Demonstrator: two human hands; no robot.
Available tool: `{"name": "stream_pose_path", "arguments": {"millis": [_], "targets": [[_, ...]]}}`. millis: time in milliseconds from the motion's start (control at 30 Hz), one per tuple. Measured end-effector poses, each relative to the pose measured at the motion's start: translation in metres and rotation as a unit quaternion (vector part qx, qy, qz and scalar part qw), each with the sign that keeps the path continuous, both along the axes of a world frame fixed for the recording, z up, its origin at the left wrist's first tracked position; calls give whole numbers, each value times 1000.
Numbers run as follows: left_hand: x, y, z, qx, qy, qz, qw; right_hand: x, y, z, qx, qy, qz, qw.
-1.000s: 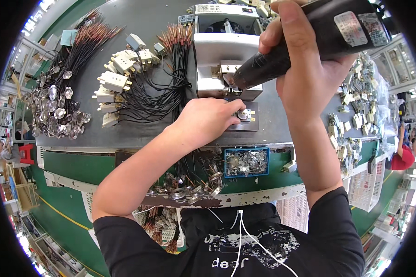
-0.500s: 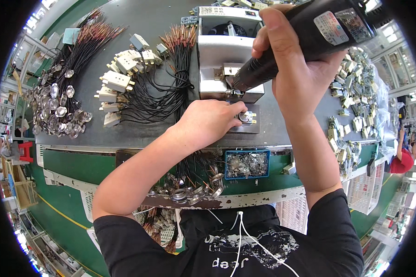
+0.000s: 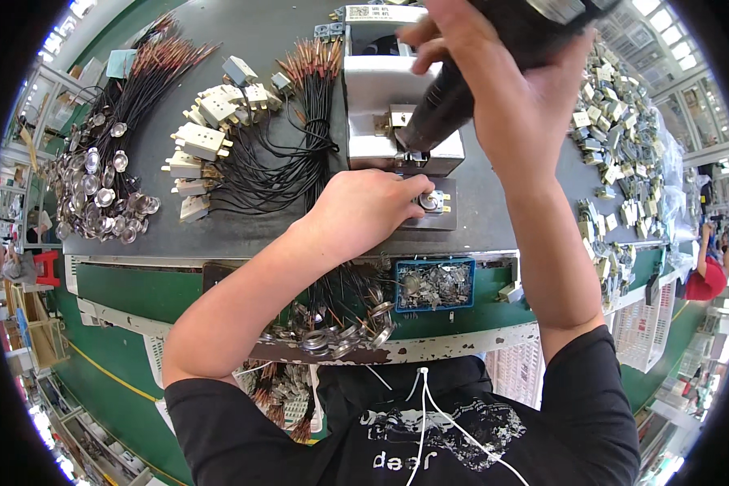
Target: Assembling electronic components onto a base using a power tool and connecting wiring harnesses.
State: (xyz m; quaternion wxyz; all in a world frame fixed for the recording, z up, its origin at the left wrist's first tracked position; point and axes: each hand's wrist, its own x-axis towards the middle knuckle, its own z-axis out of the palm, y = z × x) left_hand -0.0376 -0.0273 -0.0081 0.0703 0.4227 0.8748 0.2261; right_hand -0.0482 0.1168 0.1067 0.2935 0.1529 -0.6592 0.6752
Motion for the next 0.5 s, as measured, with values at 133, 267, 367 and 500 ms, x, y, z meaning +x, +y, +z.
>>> {"name": "stream_pose_path", "arguments": {"millis": [133,267,367,500], "targets": [[1,-4,-4,20,32,4,999,-3,-11,-3,-34,48,-16,998],[4,-7,-13,74,36,17,996,24,-1,0,-39,-36,-24,998],[2,-3,-8,88,26,6,996,20,55,-17,20,77,80,994],[1,-4,0,50,12,0,999,34,47,-22,-26,42,48,998]]}}
